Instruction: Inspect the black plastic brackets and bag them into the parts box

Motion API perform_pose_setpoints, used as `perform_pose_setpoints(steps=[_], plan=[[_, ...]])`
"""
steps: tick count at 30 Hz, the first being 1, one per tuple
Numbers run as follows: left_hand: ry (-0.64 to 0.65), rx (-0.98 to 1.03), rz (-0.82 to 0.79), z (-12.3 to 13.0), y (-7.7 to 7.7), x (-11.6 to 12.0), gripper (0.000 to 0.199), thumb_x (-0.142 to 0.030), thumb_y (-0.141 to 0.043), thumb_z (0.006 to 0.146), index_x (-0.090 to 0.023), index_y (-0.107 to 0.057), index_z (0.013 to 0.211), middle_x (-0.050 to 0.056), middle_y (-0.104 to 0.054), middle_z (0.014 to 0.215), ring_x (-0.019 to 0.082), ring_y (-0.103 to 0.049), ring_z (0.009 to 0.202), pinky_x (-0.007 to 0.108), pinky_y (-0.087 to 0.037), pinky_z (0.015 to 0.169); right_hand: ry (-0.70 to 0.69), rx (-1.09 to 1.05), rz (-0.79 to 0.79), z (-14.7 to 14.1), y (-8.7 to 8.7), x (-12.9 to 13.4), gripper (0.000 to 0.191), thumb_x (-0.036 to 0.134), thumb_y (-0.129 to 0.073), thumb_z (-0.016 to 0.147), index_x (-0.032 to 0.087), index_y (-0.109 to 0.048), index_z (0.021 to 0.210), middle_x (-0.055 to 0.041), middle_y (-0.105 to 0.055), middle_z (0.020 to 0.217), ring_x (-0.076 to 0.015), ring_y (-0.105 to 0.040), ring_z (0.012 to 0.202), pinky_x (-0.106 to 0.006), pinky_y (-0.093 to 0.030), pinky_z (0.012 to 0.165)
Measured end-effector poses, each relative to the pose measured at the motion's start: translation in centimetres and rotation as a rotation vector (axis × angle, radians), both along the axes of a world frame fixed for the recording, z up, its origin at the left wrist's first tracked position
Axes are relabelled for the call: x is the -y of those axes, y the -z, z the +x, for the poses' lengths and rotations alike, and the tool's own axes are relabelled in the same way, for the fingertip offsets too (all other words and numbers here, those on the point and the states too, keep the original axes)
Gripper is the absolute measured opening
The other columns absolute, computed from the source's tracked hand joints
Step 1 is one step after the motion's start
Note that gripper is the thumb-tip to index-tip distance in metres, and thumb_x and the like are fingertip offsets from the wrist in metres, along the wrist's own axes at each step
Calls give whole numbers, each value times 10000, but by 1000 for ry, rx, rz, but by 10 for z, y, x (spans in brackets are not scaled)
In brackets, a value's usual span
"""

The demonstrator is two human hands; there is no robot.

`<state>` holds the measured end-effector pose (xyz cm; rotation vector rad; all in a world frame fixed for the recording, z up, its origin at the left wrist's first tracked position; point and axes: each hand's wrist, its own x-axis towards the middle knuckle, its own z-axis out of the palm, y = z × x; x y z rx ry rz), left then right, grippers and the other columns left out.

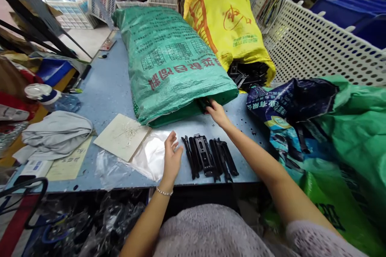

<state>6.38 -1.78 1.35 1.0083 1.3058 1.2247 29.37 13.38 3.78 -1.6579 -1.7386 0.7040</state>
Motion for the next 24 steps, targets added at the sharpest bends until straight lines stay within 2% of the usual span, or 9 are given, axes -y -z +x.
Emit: perform_pose_setpoints(steps=[3, 6, 9, 10, 12, 16, 18, 21, 24], plan=[[28, 321, -54, 9, -16, -16, 514, -359, -686, 832, -234, -506, 1297, 113, -545, 1365, 222, -547, 1268, 427, -376, 1137, -41, -195, 45, 2, -4, 74, 487, 283, -441, 932, 218, -476, 1414, -80, -636, 1258, -230, -651, 1029, -417, -582, 861], [186, 648, -211, 19, -33, -26, 495, -503, -684, 825, -219, -551, 1207, 108, -628, 1233, 219, -647, 1098, 410, -495, 996, -202, -30, 184, -16, -16, 146, 488, 203, -428, 956, 255, -460, 1440, -97, -651, 1215, -237, -641, 1076, -426, -553, 918], [195, 597, -238, 24, -44, -24, 493, -518, -710, 800, -202, -572, 1152, 82, -662, 1089, 184, -671, 887, 355, -540, 830, -490, 147, 233, -34, -30, 185, 509, 147, -412, 954, 252, -445, 1451, -128, -654, 1190, -246, -648, 1050, -405, -573, 838], [143, 483, -194, 24, -46, -20, 484, -487, -727, 794, -201, -573, 1153, 71, -657, 1069, 179, -663, 884, 344, -532, 833, -531, 150, 211, -38, -35, 189, 506, 142, -398, 962, 257, -428, 1454, -119, -660, 1183, -235, -655, 1035, -397, -573, 834], [58, 188, -56, 23, -48, -10, 534, -419, -754, 780, -214, -547, 1228, 73, -629, 1129, 212, -631, 1041, 355, -492, 946, -462, 121, 171, -44, -43, 183, 435, 197, -402, 988, 248, -428, 1420, -100, -680, 1125, -221, -672, 974, -391, -564, 832], [131, -246, 155, 16, -59, 14, 894, -299, -746, 782, -281, -258, 1530, 126, -428, 1435, 300, -376, 1402, 444, -318, 1163, -200, 74, 224, -57, -48, 151, 359, 467, -522, 952, 195, -521, 1185, -117, -670, 990, -257, -665, 869, -385, -536, 749], [205, -245, 152, 9, -65, 22, 962, -293, -735, 790, -324, -167, 1565, 127, -383, 1466, 310, -427, 1367, 472, -367, 1136, -195, -63, 190, -63, -46, 137, 332, 493, -470, 973, 203, -517, 1127, -95, -663, 949, -236, -663, 822, -354, -528, 712], [304, -49, 57, -2, -72, 27, 925, -335, -717, 810, -371, -178, 1561, 112, -472, 1414, 293, -619, 1146, 474, -521, 980, -292, -275, 101, -67, -45, 128, 328, 487, -373, 1014, 218, -496, 1155, -41, -649, 856, -190, -650, 730, -313, -521, 670], [295, 41, 18, -7, -73, 28, 851, -344, -690, 829, -344, -238, 1550, 100, -537, 1395, 305, -639, 1132, 476, -540, 960, -335, -181, 158, -68, -50, 126, 376, 533, -387, 997, 209, -538, 1113, -65, -652, 888, -212, -644, 819, -332, -503, 733]])
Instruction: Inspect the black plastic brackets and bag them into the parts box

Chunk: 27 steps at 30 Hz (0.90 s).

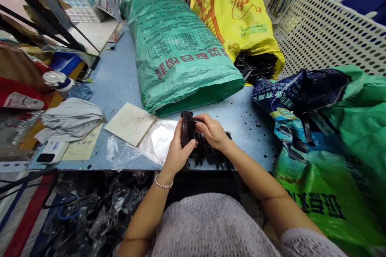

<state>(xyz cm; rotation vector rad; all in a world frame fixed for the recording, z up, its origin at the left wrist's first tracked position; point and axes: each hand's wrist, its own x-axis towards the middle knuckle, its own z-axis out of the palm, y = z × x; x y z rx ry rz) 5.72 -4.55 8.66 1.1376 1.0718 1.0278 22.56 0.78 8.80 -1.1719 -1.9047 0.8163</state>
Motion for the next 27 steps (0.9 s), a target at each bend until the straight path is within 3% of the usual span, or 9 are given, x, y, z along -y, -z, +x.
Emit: perform_pose_setpoints(steps=[3, 8, 10, 14, 17, 20, 23, 25, 27], plan=[[-97, -85, 87, 5, 4, -1, 791, -305, -692, 819, -302, -328, 1521, 74, -446, 1512, 321, -468, 1365, 460, -408, 1132, 47, 60, -6, -5, -3, -3, 423, 599, -415, 960, 208, -552, 880, -57, -607, 785, -209, -603, 762, -320, -461, 683], [-100, -209, 230, 10, 16, -6, 812, -267, -654, 831, -286, -270, 1546, 53, -321, 1604, 303, -277, 1487, 467, -239, 1229, -48, -398, -582, -7, 9, -7, 528, 670, -318, 955, 217, -460, 725, 64, -362, 487, -98, -290, 402, -234, -237, 404], [-67, -215, 243, 8, 22, -8, 802, -276, -626, 853, -300, -238, 1554, 48, -333, 1598, 291, -305, 1475, 477, -263, 1219, -86, -409, -656, -1, 12, -7, 560, 683, -299, 954, 203, -500, 748, 63, -378, 486, -97, -295, 408, -231, -244, 413], [-40, -219, 265, 6, 26, -7, 784, -312, -599, 878, -308, -210, 1559, 64, -358, 1579, 280, -419, 1407, 462, -362, 1168, -58, -106, -335, 12, 4, -3, 454, 594, -379, 982, 202, -503, 789, 29, -488, 648, -121, -448, 587, -243, -357, 566], [-10, -166, 200, 4, 18, -6, 788, -342, -603, 878, -304, -207, 1558, 100, -470, 1493, 265, -602, 1203, 433, -507, 1021, -88, 127, -140, 16, -7, -1, 417, 496, -291, 1039, 201, -510, 842, 10, -526, 725, -141, -495, 667, -262, -378, 629], [70, -61, -55, -4, 3, -8, 771, -354, -606, 871, -260, -237, 1541, 98, -693, 1109, 212, -698, 798, 381, -597, 731, -126, 451, 164, 20, -18, -2, 361, 438, -315, 1047, 175, -561, 1023, -64, -605, 909, -191, -537, 810, -299, -386, 675], [227, 44, -299, -18, -14, -13, 644, -353, -628, 843, -190, -407, 1425, 35, -674, 777, 194, -666, 615, 324, -572, 567, -292, 738, 450, 29, -30, -10, 302, 319, -350, 1045, 148, -598, 1020, -110, -623, 932, -216, -519, 827, -321, -360, 656], [308, 70, -378, -24, -22, -15, 552, -363, -641, 830, -165, -495, 1324, 40, -662, 771, 202, -674, 626, 319, -571, 557, -454, 750, 480, 33, -37, -17, 314, 262, -350, 1038, 148, -619, 925, -96, -620, 842, -198, -499, 757, -315, -344, 624], [349, 41, -384, -23, -25, -14, 540, -392, -629, 843, -166, -500, 1317, 70, -676, 855, 216, -685, 662, 343, -581, 574, -539, 617, 371, 33, -43, -23, 315, 325, -441, 1009, 153, -621, 816, -64, -591, 745, -170, -470, 684, -291, -337, 588]])
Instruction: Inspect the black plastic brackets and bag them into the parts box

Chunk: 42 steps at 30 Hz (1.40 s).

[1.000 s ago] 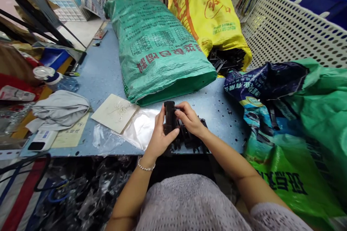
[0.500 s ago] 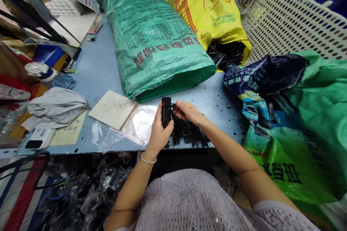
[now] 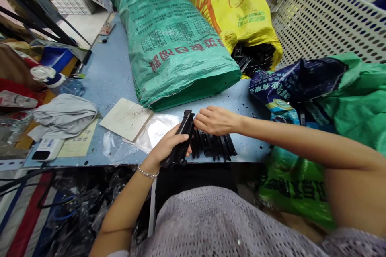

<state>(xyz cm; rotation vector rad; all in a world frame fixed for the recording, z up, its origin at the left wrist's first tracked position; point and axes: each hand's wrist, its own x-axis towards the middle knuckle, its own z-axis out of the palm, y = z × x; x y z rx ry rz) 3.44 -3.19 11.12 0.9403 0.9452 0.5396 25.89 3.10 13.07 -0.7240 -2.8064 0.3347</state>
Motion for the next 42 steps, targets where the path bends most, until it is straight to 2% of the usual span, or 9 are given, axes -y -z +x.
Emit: perform_pose_setpoints(steps=[5, 8, 14, 20, 25, 28, 32, 36, 42], plan=[[-287, -262, 604, 19, 13, 12, 777, -377, -598, 885, -246, -207, 1543, 160, -522, 1396, 311, -594, 1193, 499, -512, 989, 321, -462, -647, -20, 0, 6, 558, 547, -307, 1003, 177, -574, 683, 52, -405, 518, -108, -345, 485, -221, -307, 413], [-344, -318, 812, 22, 21, 14, 792, -369, -601, 890, -265, -185, 1556, 136, -383, 1536, 316, -434, 1376, 511, -399, 1122, 350, -457, -807, -24, 2, 13, 613, 510, -117, 1040, 186, -537, 733, 56, -379, 490, -114, -319, 431, -227, -315, 410], [-264, -95, 440, 20, 13, 11, 759, -401, -583, 910, -266, -200, 1551, 104, -658, 1126, 195, -672, 743, 360, -593, 668, 319, -317, -219, -11, -2, 0, 416, 553, -458, 959, 171, -558, 827, -70, -581, 807, -196, -522, 780, -304, -404, 678], [-413, -25, 339, 22, 14, 1, 731, -356, -657, 848, -255, -311, 1485, 30, -646, 883, 169, -650, 684, 301, -571, 609, 356, -260, -498, -20, 8, 13, 563, 496, -144, 1054, 160, -543, 843, 1, -539, 651, -125, -487, 579, -252, -360, 566], [-530, 27, 174, 17, 17, -8, 503, -326, -650, 827, -214, -501, 1294, -8, -627, 771, 140, -643, 639, 248, -531, 590, 30, -25, 137, -30, 32, 53, 369, 439, -372, 1042, 163, -603, 959, -74, -647, 896, -172, -525, 771, -298, -320, 626], [-528, 39, 84, 20, 28, -6, 422, -324, -662, 803, -191, -561, 1190, -3, -644, 793, 123, -631, 601, 241, -522, 580, -50, -12, 250, -31, 48, 64, 370, 386, -364, 1053, 167, -609, 884, -54, -642, 821, -156, -503, 710, -305, -301, 609], [-535, 22, -34, 21, 56, 6, 563, -393, -682, 791, -226, -485, 1291, -3, -668, 775, 160, -659, 593, 262, -526, 532, 290, 60, 87, -8, 64, 77, 396, 437, -371, 1037, 173, -647, 936, -75, -652, 841, -187, -551, 747, -318, -388, 658], [-514, 35, -195, 31, 87, 14, 648, -442, -696, 785, -226, -435, 1336, -1, -671, 698, 186, -676, 585, 283, -539, 528, 805, 164, -6, 33, 85, 94, 466, 451, -462, 977, 142, -559, 1312, -208, -593, 1265, -367, -509, 1173, -462, -488, 836], [-551, 173, -167, 61, 109, -3, 589, -427, -727, 776, -209, -474, 1261, 30, -709, 805, 185, -709, 676, 301, -573, 630, 943, 99, -101, 77, 112, 76, 476, 341, -438, 962, 123, -548, 1369, -185, -516, 1408, -395, -311, 1401, -569, -388, 1081]])
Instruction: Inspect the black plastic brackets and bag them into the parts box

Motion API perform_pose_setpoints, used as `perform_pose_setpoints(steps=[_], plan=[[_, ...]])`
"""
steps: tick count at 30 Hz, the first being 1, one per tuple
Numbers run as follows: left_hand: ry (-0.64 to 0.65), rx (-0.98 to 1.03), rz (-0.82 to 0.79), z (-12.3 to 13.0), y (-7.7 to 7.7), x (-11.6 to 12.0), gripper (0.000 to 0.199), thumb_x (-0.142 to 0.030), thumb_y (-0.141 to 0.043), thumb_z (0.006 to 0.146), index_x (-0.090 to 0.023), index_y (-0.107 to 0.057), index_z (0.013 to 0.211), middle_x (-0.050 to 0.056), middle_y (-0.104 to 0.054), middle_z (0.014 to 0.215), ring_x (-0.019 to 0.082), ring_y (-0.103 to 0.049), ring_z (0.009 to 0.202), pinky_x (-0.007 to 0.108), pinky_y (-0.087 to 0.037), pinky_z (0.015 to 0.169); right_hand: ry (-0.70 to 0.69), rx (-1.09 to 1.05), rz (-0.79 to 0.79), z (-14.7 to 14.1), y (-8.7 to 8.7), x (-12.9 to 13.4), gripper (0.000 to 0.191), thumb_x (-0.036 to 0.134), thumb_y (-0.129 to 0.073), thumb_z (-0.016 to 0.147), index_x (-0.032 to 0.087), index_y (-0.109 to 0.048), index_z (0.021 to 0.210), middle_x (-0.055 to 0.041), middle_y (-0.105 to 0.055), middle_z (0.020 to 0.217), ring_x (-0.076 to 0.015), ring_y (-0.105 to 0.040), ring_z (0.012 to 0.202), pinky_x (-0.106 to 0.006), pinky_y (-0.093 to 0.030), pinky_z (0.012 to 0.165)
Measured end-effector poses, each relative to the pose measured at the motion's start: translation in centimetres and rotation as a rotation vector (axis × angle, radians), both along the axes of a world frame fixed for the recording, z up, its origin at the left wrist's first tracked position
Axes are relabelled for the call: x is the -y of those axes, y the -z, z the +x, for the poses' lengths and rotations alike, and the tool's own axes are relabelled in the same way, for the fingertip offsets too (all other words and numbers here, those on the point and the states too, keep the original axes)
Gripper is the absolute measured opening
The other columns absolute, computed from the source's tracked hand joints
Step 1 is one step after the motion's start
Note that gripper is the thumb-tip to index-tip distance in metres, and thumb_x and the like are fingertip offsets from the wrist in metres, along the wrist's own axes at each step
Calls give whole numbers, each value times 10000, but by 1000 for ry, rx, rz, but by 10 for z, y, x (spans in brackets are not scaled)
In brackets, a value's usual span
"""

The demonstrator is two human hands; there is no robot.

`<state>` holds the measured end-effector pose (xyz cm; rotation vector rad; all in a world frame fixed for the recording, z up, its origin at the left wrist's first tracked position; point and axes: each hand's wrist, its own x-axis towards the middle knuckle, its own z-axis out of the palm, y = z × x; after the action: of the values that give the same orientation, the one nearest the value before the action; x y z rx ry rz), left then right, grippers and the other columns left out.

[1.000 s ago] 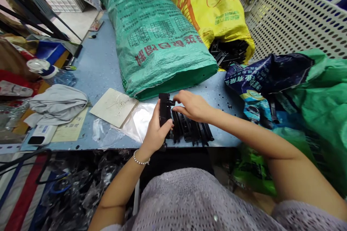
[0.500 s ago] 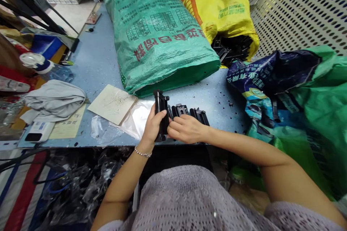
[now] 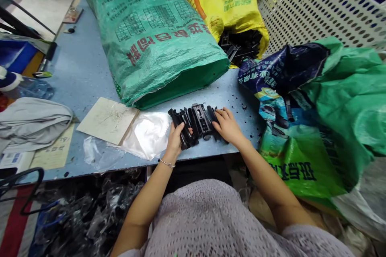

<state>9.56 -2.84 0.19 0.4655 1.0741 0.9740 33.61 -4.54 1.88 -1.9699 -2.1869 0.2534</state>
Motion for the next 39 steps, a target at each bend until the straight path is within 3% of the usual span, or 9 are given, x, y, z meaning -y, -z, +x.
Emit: perform_pose_setpoints(steps=[5, 9, 14, 19, 26, 29, 33, 36, 39], plan=[[-78, 50, -40, 1, -13, 6, 639, -641, -628, 814, -160, -532, 1223, 93, -722, 931, 220, -724, 847, 349, -580, 758, 52, -278, 74, -22, -35, 8, 461, 355, -506, 956, 138, -551, 1360, -206, -552, 1355, -380, -422, 1337, -598, -373, 1081], [-154, -104, 144, -4, -25, 27, 673, -715, -416, 893, -185, -527, 1293, 131, -677, 1185, 236, -664, 1090, 395, -532, 945, -138, -830, -285, -79, -41, 38, 591, 418, -602, 917, 227, -441, 1453, -137, -626, 1297, -274, -643, 1078, -475, -526, 937], [132, -881, 636, -56, -20, 40, 481, -500, -459, 968, -209, -564, 1337, 139, -479, 1466, 287, -419, 1380, 510, -325, 1157, 150, -1275, -550, -100, -11, 35, 583, 425, -717, 819, 183, -555, 1324, -85, -734, 979, -251, -707, 869, -442, -561, 818], [122, -1439, 724, -106, 2, 38, 425, -346, -571, 925, -128, -609, 1287, 230, -520, 1356, 354, -495, 1203, 554, -406, 1023, 252, -1474, -564, -104, -6, 19, 542, 363, -807, 723, 177, -628, 1200, -86, -739, 998, -230, -704, 875, -440, -532, 889], [92, -1077, 481, -145, 12, -9, 161, -310, -682, 800, -173, -680, 715, 47, -643, 749, 190, -583, 733, 325, -467, 715, 233, -1736, -736, -135, -21, 3, 405, 321, -780, 742, 167, -670, 1100, -105, -700, 1143, -205, -698, 923, -346, -553, 844], [27, -683, 283, -163, 6, -22, 246, -384, -741, 726, -153, -658, 706, 17, -625, 654, 137, -541, 620, 262, -420, 611, 168, -1815, -855, -142, -28, -6, 385, 313, -720, 792, 158, -666, 1140, -138, -667, 1236, -197, -687, 959, -303, -560, 814], [-57, -477, 262, -167, -3, -21, 305, -323, -810, 642, -159, -616, 811, 0, -645, 683, 119, -572, 634, 235, -432, 627, 105, -1961, -1036, -167, -27, -25, 380, 316, -682, 817, 151, -641, 1157, -152, -672, 1231, -176, -691, 947, -242, -558, 762], [-79, -585, 396, -166, -7, -15, 220, -254, -747, 699, -187, -573, 816, 4, -663, 766, 141, -614, 715, 273, -490, 709, 170, -2004, -1108, -196, -13, -40, 341, 320, -694, 788, 130, -640, 1065, -151, -710, 1109, -187, -701, 897, -231, -557, 679], [100, -1027, 622, -172, -11, -12, 115, -141, -555, 810, -192, -658, 816, 83, -708, 946, 236, -639, 945, 421, -503, 914, 282, -1950, -946, -210, 0, -43, 226, 265, -713, 760, 149, -632, 937, -95, -728, 950, -174, -708, 803, -215, -538, 618]])
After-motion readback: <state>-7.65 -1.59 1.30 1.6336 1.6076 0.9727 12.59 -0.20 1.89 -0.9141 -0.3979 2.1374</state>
